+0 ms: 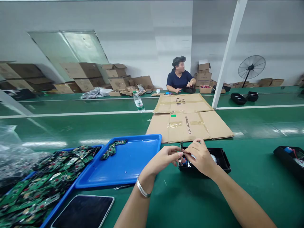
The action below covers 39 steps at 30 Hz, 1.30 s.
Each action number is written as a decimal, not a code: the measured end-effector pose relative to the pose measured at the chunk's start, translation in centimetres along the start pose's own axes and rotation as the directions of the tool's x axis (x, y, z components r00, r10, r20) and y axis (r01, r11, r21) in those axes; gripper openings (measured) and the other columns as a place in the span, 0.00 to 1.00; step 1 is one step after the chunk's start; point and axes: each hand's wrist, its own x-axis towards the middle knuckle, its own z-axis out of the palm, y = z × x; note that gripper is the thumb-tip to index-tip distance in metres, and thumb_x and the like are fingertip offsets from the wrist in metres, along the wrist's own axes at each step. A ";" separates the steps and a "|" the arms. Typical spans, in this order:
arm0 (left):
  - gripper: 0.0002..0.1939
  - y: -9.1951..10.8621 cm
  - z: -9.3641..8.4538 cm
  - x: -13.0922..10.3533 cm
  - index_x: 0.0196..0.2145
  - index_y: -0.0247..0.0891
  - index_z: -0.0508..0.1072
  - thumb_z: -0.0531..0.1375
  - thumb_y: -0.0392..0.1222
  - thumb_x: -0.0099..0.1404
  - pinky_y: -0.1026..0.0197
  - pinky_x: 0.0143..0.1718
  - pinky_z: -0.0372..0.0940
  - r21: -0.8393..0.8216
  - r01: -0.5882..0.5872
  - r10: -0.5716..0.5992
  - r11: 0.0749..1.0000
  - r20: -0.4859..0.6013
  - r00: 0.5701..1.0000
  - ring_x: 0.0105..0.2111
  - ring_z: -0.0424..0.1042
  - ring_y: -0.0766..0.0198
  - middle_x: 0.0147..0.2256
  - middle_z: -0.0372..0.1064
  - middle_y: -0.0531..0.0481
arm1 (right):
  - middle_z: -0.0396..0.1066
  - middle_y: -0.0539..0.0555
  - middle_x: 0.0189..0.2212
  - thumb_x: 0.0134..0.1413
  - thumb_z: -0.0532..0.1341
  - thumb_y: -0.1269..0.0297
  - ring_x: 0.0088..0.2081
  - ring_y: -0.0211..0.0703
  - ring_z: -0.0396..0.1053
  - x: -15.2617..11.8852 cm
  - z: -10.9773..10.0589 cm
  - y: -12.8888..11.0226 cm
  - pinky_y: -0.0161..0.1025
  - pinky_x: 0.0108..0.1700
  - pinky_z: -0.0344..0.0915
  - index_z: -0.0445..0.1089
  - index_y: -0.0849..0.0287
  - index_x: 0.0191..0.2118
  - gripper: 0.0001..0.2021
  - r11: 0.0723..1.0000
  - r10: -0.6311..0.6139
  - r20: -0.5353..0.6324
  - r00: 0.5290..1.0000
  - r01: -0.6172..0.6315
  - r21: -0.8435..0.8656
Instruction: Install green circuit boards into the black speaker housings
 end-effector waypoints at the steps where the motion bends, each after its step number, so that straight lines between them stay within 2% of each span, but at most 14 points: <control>1: 0.08 0.1 0.2 -0.1 0.31 0.35 0.73 0.61 0.44 0.57 0.65 0.25 0.63 0.016 -0.005 0.004 1.000 0.045 0.999 0.27 0.72 0.62 0.27 0.74 0.47 | 0.70 0.52 0.27 0.59 0.52 0.70 0.31 0.40 0.65 -0.2 -0.3 0.0 0.44 0.44 0.56 0.68 0.57 0.31 0.09 1.000 -0.001 0.029 1.000 0.000 0.011; 5: 0.12 0.1 1.9 -0.1 0.40 0.36 0.70 0.60 0.42 0.58 0.63 0.29 0.66 -0.105 0.051 -0.034 0.993 0.163 0.986 0.33 0.73 0.59 0.32 0.74 0.45 | 0.70 0.54 0.39 0.60 0.51 0.69 0.42 0.43 0.65 -1.5 -3.5 1.3 0.44 0.46 0.58 0.67 0.55 0.43 0.10 0.983 0.137 0.172 0.976 -0.156 0.099; 8: 0.17 -0.7 3.8 0.5 0.46 0.39 0.66 0.59 0.42 0.59 0.61 0.32 0.67 -0.150 0.102 -0.065 0.983 0.231 0.971 0.37 0.72 0.58 0.38 0.72 0.44 | 0.69 0.51 0.39 0.58 0.51 0.71 0.42 0.42 0.66 -3.2 -6.4 2.8 0.39 0.43 0.62 0.69 0.53 0.42 0.11 0.942 0.262 0.374 0.890 -0.319 0.100; 11: 0.15 -2.2 5.4 1.4 0.43 0.38 0.65 0.59 0.43 0.58 0.59 0.35 0.67 -0.121 0.067 -0.049 0.990 0.146 0.988 0.37 0.70 0.59 0.40 0.70 0.44 | 0.69 0.49 0.37 0.52 0.57 0.74 0.38 0.41 0.67 -4.8 -7.6 3.4 0.36 0.38 0.63 0.70 0.52 0.40 0.12 0.934 0.283 0.544 0.790 -0.357 0.033; 14: 0.13 -3.7 6.1 2.2 0.40 0.38 0.64 0.59 0.44 0.58 0.57 0.37 0.66 -0.079 -0.047 0.047 0.996 -0.008 0.999 0.37 0.70 0.59 0.37 0.70 0.46 | 0.67 0.50 0.39 0.43 0.62 0.79 0.37 0.41 0.68 -5.8 -6.6 3.2 0.34 0.36 0.64 0.69 0.52 0.42 0.19 0.934 0.311 0.584 0.750 -0.354 -0.042; 17: 0.12 -4.5 6.2 2.7 0.40 0.39 0.64 0.59 0.44 0.59 0.59 0.34 0.65 0.016 -0.129 0.130 0.992 -0.115 0.985 0.33 0.70 0.60 0.33 0.70 0.49 | 0.67 0.51 0.39 0.40 0.64 0.81 0.37 0.43 0.68 -6.1 -5.0 3.0 0.34 0.35 0.63 0.69 0.53 0.43 0.22 0.939 0.320 0.580 0.749 -0.330 -0.092; 20: 0.13 -5.0 6.0 3.0 0.41 0.39 0.63 0.57 0.44 0.60 0.61 0.31 0.64 0.061 -0.142 0.149 0.988 -0.151 0.977 0.31 0.69 0.61 0.31 0.69 0.50 | 0.69 0.51 0.35 0.46 0.62 0.77 0.38 0.43 0.67 -5.9 -4.4 3.4 0.36 0.38 0.63 0.69 0.55 0.40 0.14 0.945 0.309 0.535 0.786 -0.317 -0.080; 23: 0.13 -5.4 6.0 3.2 0.42 0.39 0.63 0.57 0.44 0.60 0.61 0.31 0.65 0.067 -0.120 0.130 0.990 -0.168 0.977 0.29 0.70 0.61 0.29 0.70 0.51 | 0.69 0.52 0.32 0.53 0.59 0.72 0.37 0.43 0.67 -5.7 -4.6 4.3 0.37 0.39 0.62 0.71 0.57 0.35 0.06 0.944 0.305 0.533 0.789 -0.326 -0.058; 28: 0.12 -5.9 6.0 3.6 0.41 0.40 0.63 0.57 0.42 0.59 0.59 0.33 0.67 0.102 -0.092 0.111 0.991 -0.195 0.974 0.30 0.71 0.61 0.30 0.70 0.51 | 0.71 0.52 0.35 0.55 0.55 0.73 0.39 0.41 0.67 -5.7 -3.9 5.5 0.37 0.43 0.61 0.73 0.57 0.33 0.09 0.892 0.375 0.409 0.832 -0.444 0.084; 30: 0.11 -5.8 6.1 3.6 0.41 0.41 0.63 0.56 0.41 0.59 0.59 0.34 0.67 0.123 -0.081 0.105 0.989 -0.205 0.973 0.31 0.71 0.61 0.31 0.70 0.51 | 0.72 0.52 0.34 0.54 0.56 0.72 0.37 0.40 0.67 -5.9 -2.9 5.7 0.37 0.42 0.61 0.72 0.58 0.34 0.08 0.815 0.483 0.333 0.810 -0.555 0.169; 32: 0.10 -5.7 6.1 3.6 0.41 0.41 0.63 0.55 0.40 0.59 0.58 0.34 0.68 0.120 -0.060 0.084 0.991 -0.205 0.975 0.31 0.72 0.61 0.30 0.70 0.52 | 0.72 0.51 0.31 0.52 0.59 0.69 0.34 0.40 0.68 -6.1 -1.8 6.0 0.36 0.38 0.62 0.71 0.59 0.35 0.05 0.697 0.602 0.284 0.746 -0.665 0.267; 34: 0.10 -5.6 6.2 3.6 0.41 0.42 0.62 0.55 0.39 0.59 0.58 0.34 0.69 0.096 -0.038 0.056 0.995 -0.196 0.979 0.31 0.72 0.60 0.28 0.69 0.53 | 0.71 0.50 0.28 0.49 0.61 0.67 0.30 0.39 0.67 -6.3 -0.9 6.1 0.36 0.34 0.63 0.69 0.60 0.34 0.05 0.606 0.673 0.260 0.693 -0.718 0.343; 35: 0.10 -5.6 6.3 3.6 0.41 0.42 0.62 0.54 0.39 0.59 0.58 0.34 0.69 0.082 -0.031 0.046 0.996 -0.191 0.981 0.31 0.72 0.60 0.28 0.69 0.53 | 0.71 0.50 0.27 0.49 0.61 0.66 0.29 0.39 0.67 -6.3 -0.6 6.0 0.35 0.33 0.62 0.69 0.60 0.33 0.05 0.593 0.680 0.254 0.688 -0.719 0.361; 39: 0.11 -5.6 6.3 3.7 0.42 0.42 0.62 0.54 0.39 0.60 0.58 0.35 0.69 0.026 -0.037 0.041 0.999 -0.173 0.984 0.33 0.73 0.60 0.32 0.70 0.51 | 0.70 0.51 0.29 0.53 0.57 0.67 0.29 0.38 0.65 -6.3 -0.3 5.6 0.35 0.32 0.61 0.70 0.59 0.31 0.05 0.723 0.581 0.243 0.777 -0.630 0.284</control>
